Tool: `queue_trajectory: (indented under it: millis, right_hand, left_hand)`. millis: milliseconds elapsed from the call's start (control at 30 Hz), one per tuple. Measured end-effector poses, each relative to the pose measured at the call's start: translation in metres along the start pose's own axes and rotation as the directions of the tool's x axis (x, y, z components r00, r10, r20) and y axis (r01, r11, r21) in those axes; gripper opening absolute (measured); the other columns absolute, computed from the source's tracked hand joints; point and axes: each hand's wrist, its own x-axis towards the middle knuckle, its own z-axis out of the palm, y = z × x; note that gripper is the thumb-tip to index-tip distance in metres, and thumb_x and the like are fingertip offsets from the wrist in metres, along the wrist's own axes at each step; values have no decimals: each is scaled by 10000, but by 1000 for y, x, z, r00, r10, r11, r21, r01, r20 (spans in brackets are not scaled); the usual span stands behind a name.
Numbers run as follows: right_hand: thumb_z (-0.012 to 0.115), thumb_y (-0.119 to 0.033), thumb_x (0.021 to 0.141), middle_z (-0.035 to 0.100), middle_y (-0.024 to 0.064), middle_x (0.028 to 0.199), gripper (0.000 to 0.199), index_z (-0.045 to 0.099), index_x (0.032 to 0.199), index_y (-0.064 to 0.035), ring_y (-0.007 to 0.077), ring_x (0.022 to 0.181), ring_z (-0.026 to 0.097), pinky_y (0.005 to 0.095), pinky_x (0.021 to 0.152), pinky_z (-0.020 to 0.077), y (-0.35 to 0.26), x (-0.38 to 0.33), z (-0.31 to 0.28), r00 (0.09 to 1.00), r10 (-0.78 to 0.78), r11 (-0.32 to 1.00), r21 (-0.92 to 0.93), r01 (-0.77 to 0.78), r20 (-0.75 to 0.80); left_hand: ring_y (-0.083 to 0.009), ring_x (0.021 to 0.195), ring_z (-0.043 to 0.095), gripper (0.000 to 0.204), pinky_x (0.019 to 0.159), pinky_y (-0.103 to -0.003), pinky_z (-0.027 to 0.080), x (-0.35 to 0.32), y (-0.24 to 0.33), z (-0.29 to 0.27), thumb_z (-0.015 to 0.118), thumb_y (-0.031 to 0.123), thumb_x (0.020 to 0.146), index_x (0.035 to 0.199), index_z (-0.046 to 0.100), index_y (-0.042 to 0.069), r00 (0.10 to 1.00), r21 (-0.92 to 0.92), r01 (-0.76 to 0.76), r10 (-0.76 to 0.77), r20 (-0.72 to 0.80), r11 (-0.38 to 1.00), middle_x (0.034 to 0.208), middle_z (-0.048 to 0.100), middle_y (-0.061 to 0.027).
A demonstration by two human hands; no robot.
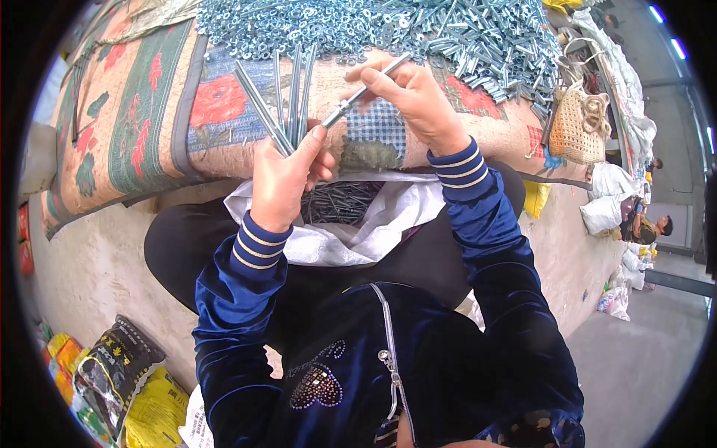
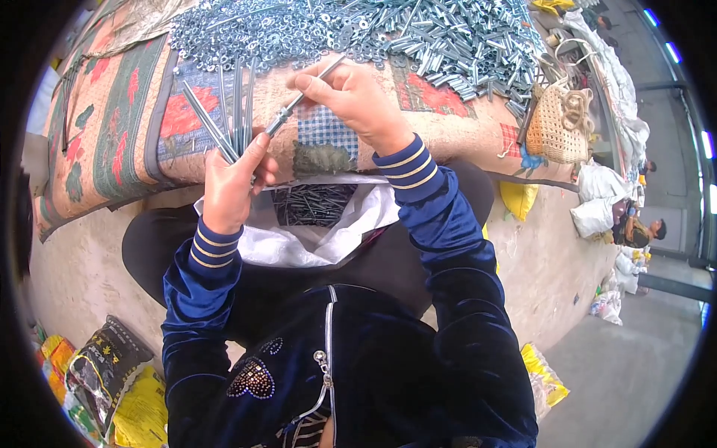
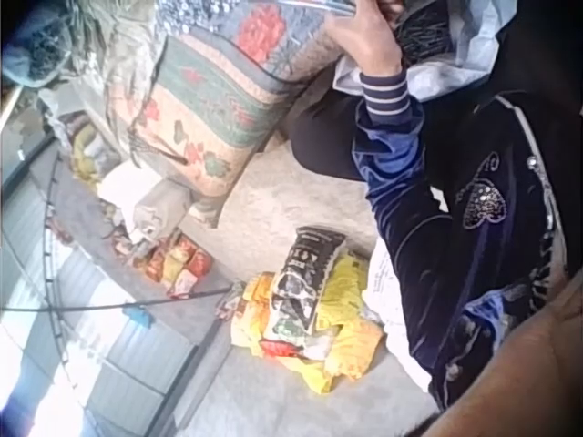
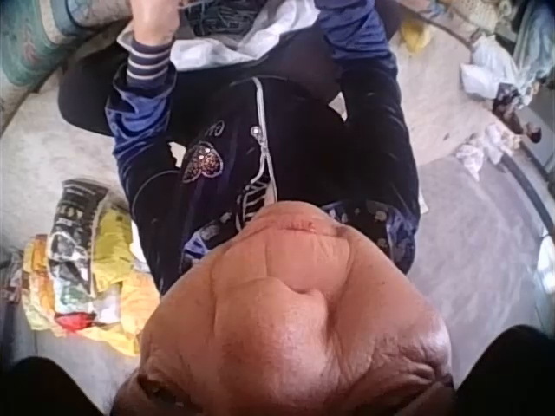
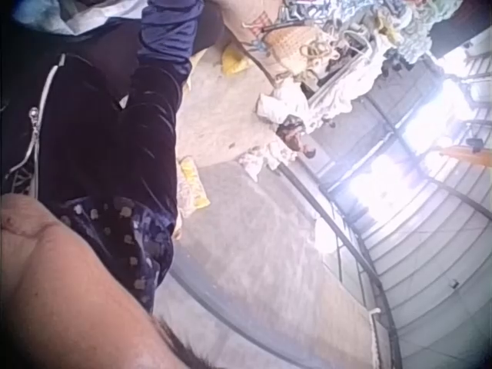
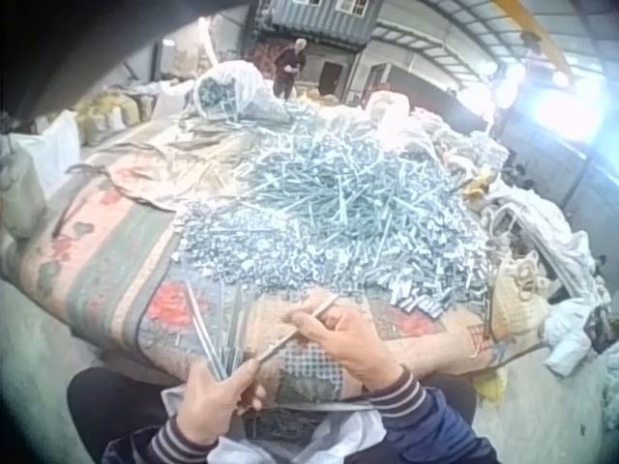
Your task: The person assembles hardware fasteners by sliding nuts and washers onto metal rods by hand. They hold the assembled rods, place them into an open sack, and sort through the pile of hardware on the table.
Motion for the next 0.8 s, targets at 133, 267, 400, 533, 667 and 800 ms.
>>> queue_trajectory:
  millis: [133,267,400,533,667,800]
  right_hand:
    - [643,-363,866,590,5,591,373,670,822,6,62,486,515,221,453,396,2,2,-15,982,125,751,-660,-1,141]
    - [657,-274,862,642,24,730,298,666,939,13,70,615,575,211,563,455,-3,2,-14,977,135,969,-230,-94,167]
    - [661,-181,858,636,6,826,263,644,1040,9,52,753,573,195,688,459,-6,-7,-12,905,238,957,-246,-155,352]
    - [690,-216,825,644,25,798,273,665,963,18,71,681,556,237,596,449,-13,-17,1,915,353,842,-493,-219,197]
    - [684,-254,798,649,85,772,284,661,892,13,150,682,596,283,620,482,-25,3,-35,797,290,701,-685,200,529]
    - [594,-89,733,627,102,1029,257,664,980,-88,295,1017,553,362,905,426,10,55,-106,948,-287,-12,-990,141,138]
  left_hand:
    - [-84,495,578,244,389,-171,364,0,1,0,601,187,893,1020,568,-18,999,49,-21,22,-28,999,651,615,-51]
    - [-85,486,571,243,391,-173,367,-2,4,2,599,191,892,1015,570,-18,1000,69,-19,19,-1,997,645,614,-50]
    - [-80,471,551,212,393,-184,368,-1,4,4,608,189,885,961,594,-8,1000,24,8,-7,-16,1000,621,601,-40]
    - [-65,430,492,168,399,-212,373,-4,5,1,632,174,863,891,641,8,990,298,-64,99,-102,952,579,566,-14]
    - [-30,423,418,203,393,-187,305,-2,8,-5,601,210,889,963,626,23,995,368,-58,83,-51,928,602,521,24]
    - [-25,422,381,234,376,-188,264,1,8,-8,593,188,893,1049,587,13,1000,90,19,-20,6,996,653,517,20]
